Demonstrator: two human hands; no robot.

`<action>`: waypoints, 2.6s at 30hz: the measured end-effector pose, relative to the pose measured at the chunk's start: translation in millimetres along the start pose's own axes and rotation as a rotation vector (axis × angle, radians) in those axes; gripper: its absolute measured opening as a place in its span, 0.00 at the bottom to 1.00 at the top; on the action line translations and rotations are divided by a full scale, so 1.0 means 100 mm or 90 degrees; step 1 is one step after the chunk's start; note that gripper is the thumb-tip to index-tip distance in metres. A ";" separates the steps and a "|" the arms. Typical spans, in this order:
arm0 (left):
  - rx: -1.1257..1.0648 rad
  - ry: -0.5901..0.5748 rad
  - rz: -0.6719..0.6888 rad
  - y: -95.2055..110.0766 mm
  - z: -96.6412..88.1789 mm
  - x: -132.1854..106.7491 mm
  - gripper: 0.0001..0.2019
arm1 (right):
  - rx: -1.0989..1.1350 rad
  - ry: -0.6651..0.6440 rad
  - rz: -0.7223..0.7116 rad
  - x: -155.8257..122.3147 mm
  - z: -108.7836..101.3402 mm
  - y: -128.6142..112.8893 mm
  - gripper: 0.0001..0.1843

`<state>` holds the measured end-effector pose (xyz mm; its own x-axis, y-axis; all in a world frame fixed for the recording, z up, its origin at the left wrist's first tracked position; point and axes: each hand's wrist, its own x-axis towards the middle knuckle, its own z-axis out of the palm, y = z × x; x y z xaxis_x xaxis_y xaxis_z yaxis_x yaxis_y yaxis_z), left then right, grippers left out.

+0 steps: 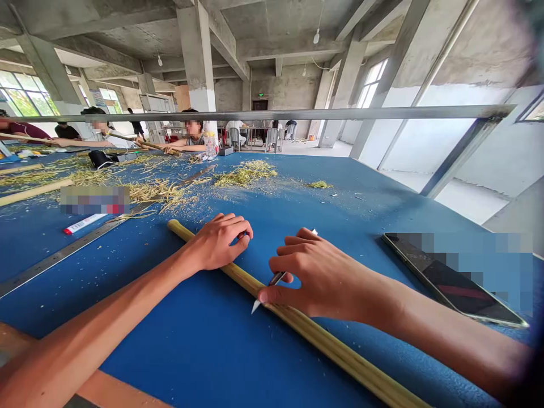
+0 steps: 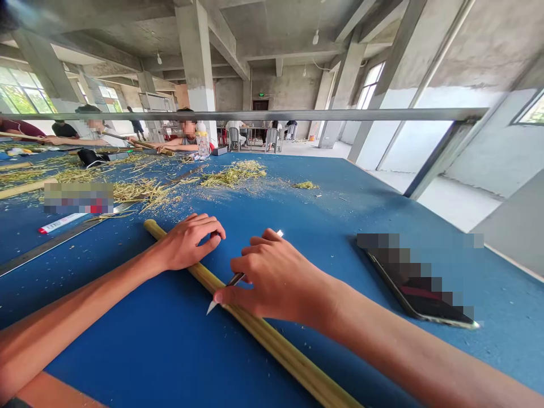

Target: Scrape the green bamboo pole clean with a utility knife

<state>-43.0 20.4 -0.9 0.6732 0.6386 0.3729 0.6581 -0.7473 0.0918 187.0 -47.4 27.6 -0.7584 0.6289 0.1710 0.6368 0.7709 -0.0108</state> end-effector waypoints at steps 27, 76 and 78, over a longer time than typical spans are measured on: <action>0.012 -0.022 0.020 -0.07 0.03 0.04 0.14 | -0.059 -0.027 -0.051 0.05 0.02 0.06 0.14; 0.041 -0.028 0.009 0.00 0.05 0.07 0.12 | -0.072 -0.032 0.131 -0.48 0.16 -0.14 0.17; 0.039 -0.022 0.011 0.00 0.05 0.07 0.12 | -0.070 -0.024 0.152 -0.53 0.18 -0.17 0.18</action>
<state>-36.6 26.2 -3.2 0.6954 0.6319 0.3422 0.6646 -0.7467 0.0284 214.1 -91.7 0.5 -0.5884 0.7965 0.1390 0.8079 0.5861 0.0616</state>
